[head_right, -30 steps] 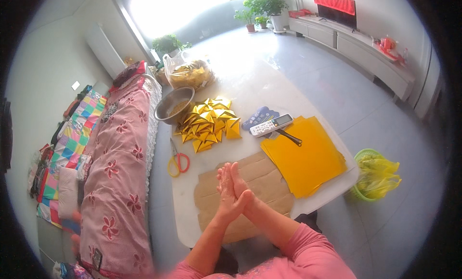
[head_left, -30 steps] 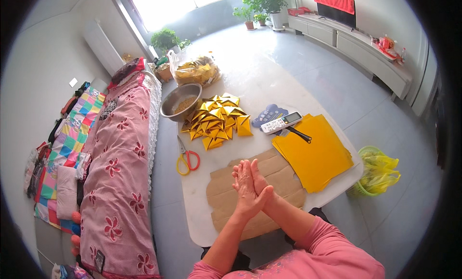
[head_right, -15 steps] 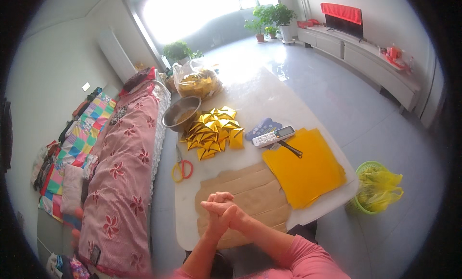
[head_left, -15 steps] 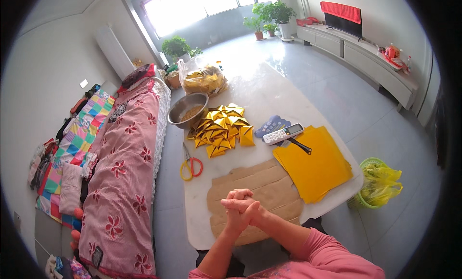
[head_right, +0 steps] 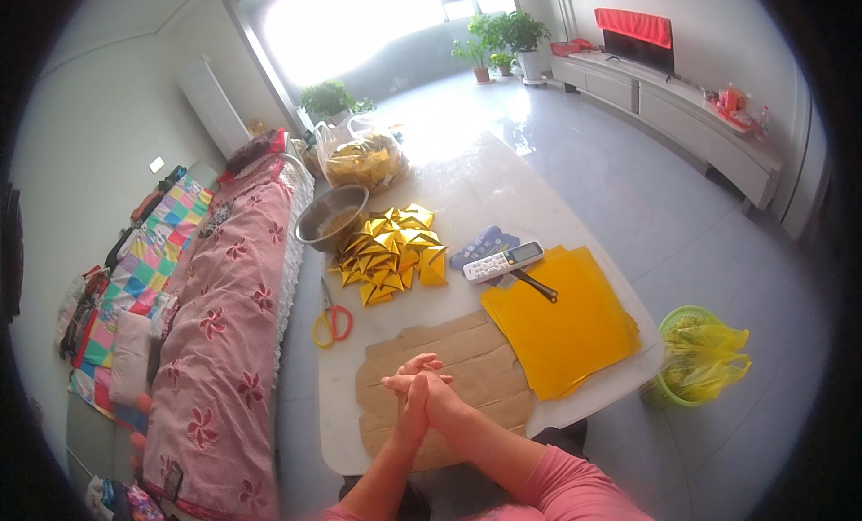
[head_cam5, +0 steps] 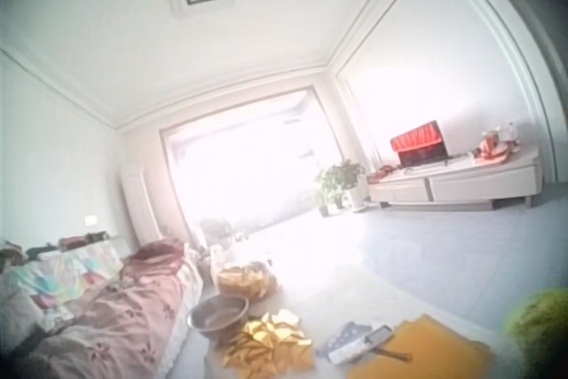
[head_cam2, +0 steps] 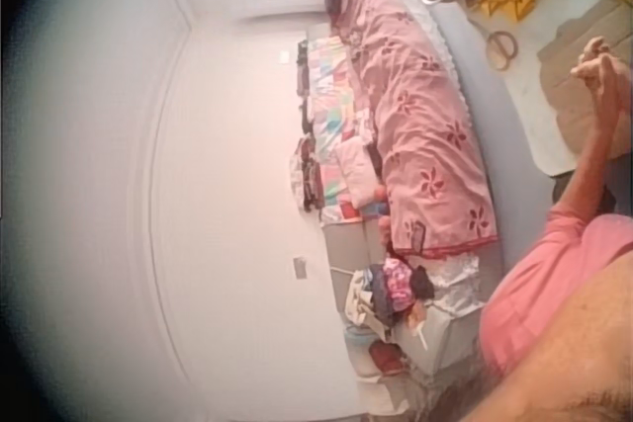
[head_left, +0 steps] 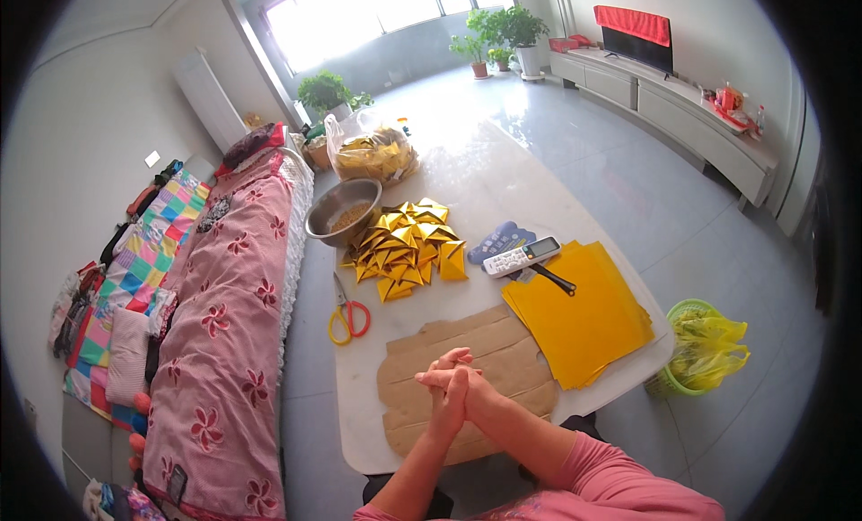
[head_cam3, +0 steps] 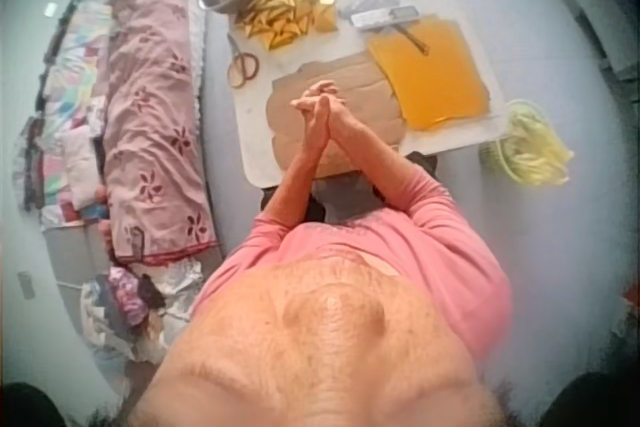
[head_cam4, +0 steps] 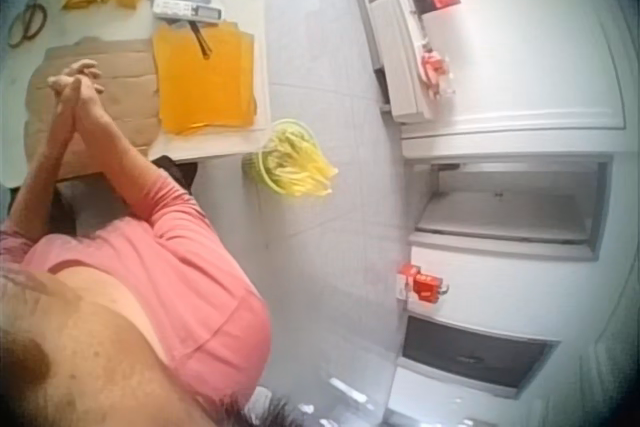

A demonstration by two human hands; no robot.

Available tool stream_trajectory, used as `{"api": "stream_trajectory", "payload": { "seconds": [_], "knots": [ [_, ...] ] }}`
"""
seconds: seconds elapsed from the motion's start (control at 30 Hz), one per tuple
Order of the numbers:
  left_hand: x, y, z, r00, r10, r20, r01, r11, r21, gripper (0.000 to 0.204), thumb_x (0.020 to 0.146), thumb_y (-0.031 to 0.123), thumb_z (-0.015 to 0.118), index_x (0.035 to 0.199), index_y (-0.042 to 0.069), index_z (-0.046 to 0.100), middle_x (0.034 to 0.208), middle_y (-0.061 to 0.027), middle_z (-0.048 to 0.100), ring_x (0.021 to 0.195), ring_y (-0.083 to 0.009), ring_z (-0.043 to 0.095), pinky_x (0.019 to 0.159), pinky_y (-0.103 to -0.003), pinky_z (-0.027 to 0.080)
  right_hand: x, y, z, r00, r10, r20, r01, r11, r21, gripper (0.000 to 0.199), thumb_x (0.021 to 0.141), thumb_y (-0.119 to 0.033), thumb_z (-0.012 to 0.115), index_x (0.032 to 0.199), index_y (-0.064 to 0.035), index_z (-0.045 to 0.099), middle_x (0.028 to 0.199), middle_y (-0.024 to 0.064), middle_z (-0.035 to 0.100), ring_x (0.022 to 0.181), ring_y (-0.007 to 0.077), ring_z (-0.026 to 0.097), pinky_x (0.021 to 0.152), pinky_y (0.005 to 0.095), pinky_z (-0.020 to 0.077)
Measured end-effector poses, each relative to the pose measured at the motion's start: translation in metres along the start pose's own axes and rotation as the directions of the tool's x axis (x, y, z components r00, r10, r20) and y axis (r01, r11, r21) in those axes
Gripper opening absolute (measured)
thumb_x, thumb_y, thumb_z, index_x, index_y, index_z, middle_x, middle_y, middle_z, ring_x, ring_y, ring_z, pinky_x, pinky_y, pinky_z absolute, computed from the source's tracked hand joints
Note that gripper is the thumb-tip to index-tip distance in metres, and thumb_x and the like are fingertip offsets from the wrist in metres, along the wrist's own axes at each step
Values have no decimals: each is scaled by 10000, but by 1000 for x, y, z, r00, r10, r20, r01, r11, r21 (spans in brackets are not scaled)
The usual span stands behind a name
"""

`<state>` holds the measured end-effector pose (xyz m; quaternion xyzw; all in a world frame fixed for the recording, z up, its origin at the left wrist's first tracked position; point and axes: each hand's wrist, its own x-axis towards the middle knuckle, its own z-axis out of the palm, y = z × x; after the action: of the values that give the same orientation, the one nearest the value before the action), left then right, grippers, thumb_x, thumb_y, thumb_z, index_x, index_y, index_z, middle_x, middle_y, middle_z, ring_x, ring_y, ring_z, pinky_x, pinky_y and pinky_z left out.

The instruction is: The person sits on the floor and folds a yellow sheet of paper into a small triangular packet by hand. They fold the sheet in half, then fold corners inward, crease the edges, and tuck the ends to form a finished packet, which is placed with other completed packets on the table.

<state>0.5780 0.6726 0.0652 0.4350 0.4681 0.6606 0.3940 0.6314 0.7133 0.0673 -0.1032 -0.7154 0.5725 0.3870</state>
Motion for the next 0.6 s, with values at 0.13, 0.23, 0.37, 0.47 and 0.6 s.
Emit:
{"api": "stream_trajectory", "payload": {
  "seconds": [0.13, 0.23, 0.37, 0.47, 0.6],
  "knots": [
    [8, 0, -16, 978, 129, 163, -186, 896, 402, 865, 724, 453, 778, 1361, 38, 366, 1263, -133, 415, 1054, -263, 547, 883, -389, 487, 8, -23, -18, 953, 295, 63, -298, 954, 46, 242, 882, -275, 598, 975, -53, 623, 879, 78, 507, 877, 212, 498, 794, 353, 437],
    [9, 15, -19, 904, 270, 332, -420, 709, 567, 1159, 500, 416, 925, 1406, 49, 303, 1317, -115, 333, 1121, -255, 492, 900, -384, 481, 14, -35, -28, 899, 419, 126, -427, 903, 46, 246, 873, -280, 612, 947, -45, 619, 870, 78, 508, 876, 210, 499, 805, 348, 434],
    [9, 19, -22, 847, 370, 381, -523, 706, 477, 1296, 377, 359, 976, 1422, 52, 273, 1333, -97, 303, 1166, -244, 441, 927, -383, 462, 15, -42, -25, 870, 464, 168, -475, 879, 32, 257, 861, -286, 631, 910, -34, 614, 857, 77, 510, 873, 208, 501, 819, 340, 429],
    [5, 21, -22, 865, 374, 335, -496, 740, 454, 1274, 401, 329, 965, 1427, 52, 263, 1332, -98, 310, 1170, -251, 437, 931, -384, 460, 19, -50, -21, 860, 466, 208, -479, 878, 15, 269, 852, -291, 646, 882, -26, 611, 847, 77, 511, 871, 206, 502, 830, 334, 425],
    [1, 13, -21, 946, 281, 162, -319, 895, 311, 1241, 432, 307, 945, 1431, 52, 253, 1330, -107, 319, 1169, -264, 441, 929, -389, 460, 23, -59, -22, 852, 421, 311, -431, 902, -41, 270, 848, -264, 633, 981, -30, 638, 919, 96, 595, 943, 215, 585, 874, 339, 454]
  ]
}}
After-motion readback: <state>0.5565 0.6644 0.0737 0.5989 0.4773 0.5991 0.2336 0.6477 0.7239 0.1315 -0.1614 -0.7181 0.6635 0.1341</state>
